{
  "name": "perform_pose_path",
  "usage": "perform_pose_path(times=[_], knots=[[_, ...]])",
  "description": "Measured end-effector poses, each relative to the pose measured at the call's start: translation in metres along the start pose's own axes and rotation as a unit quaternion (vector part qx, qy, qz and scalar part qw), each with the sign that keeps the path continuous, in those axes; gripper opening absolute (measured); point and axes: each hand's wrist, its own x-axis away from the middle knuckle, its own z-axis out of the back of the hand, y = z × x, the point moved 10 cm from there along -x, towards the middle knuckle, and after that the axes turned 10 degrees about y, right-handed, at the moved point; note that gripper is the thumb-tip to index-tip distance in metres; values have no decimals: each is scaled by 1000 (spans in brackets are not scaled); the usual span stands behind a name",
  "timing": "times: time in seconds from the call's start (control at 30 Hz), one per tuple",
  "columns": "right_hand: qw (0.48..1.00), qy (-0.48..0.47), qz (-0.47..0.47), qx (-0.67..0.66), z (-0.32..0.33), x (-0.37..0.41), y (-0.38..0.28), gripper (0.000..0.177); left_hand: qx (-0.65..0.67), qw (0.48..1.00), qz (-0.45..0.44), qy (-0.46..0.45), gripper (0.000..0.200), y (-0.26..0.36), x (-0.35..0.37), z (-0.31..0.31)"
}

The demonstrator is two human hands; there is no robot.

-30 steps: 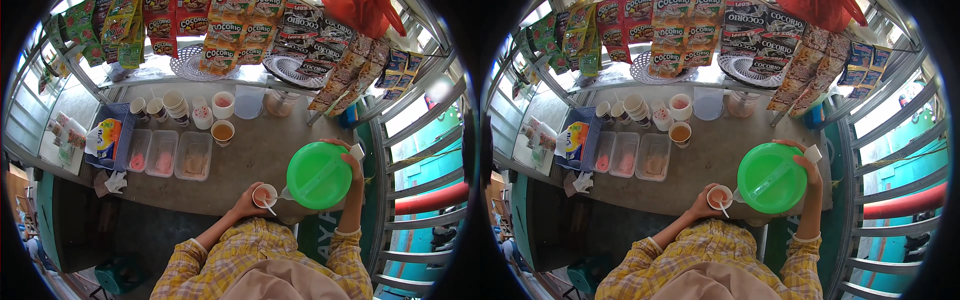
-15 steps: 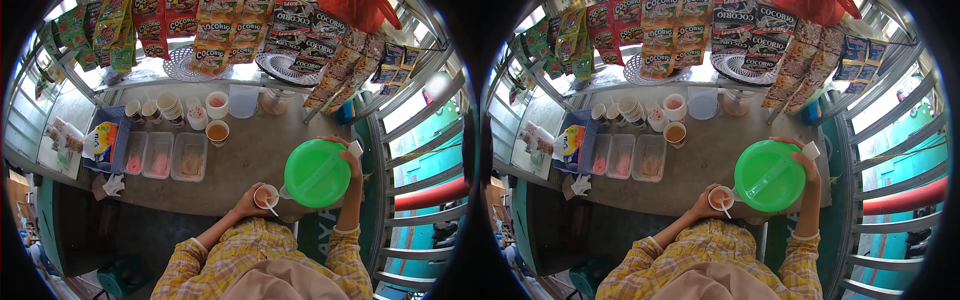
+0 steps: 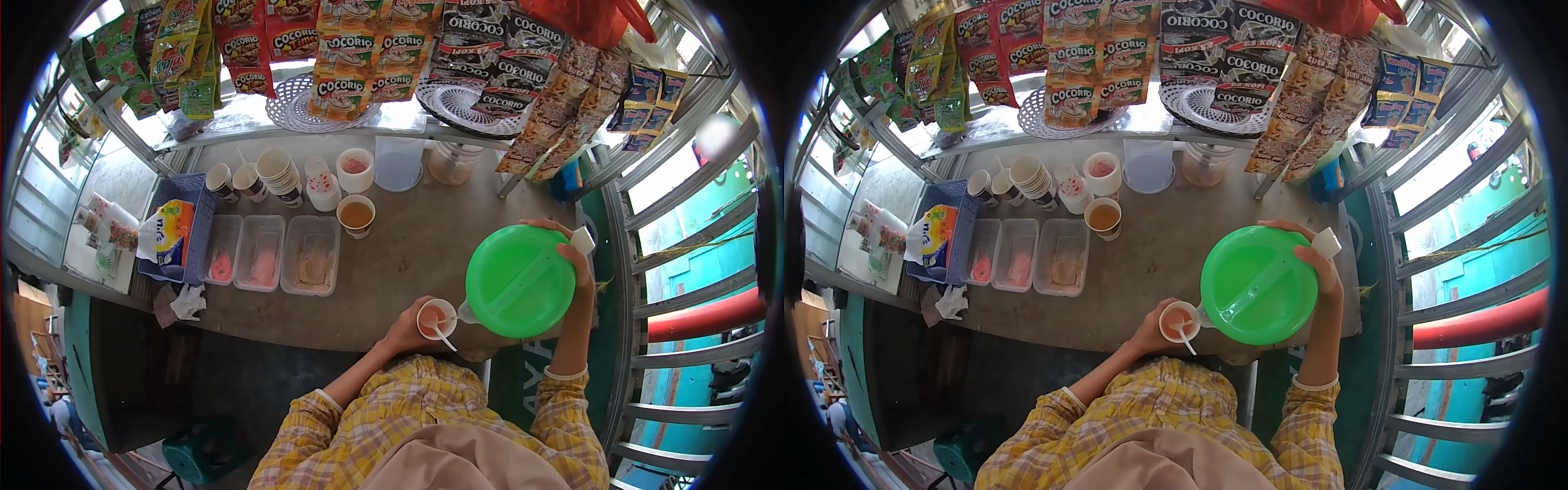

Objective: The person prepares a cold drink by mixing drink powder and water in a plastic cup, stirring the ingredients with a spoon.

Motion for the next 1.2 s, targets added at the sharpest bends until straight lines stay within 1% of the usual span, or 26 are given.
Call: perform_pose_path(times=[0.07,0.57,0.77,0.87,1.2], knots=[[1000,-5,-3,8,-3,1,-1,62,-9,1000,-19,-2,78,2,0,0],[999,-11,-3,30,-8,1,-1,63,-20,1000,-1,4,77,3,1,1],[1000,-13,-11,8,-8,1,0,63,-16,1000,-4,6,78,2,1,1],[1000,-8,-8,13,-7,1,0,63,-7,1000,11,2,79,1,0,0],[1000,-8,-9,9,-6,1,0,64,-28,1000,12,-4,81,-2,2,-1]])
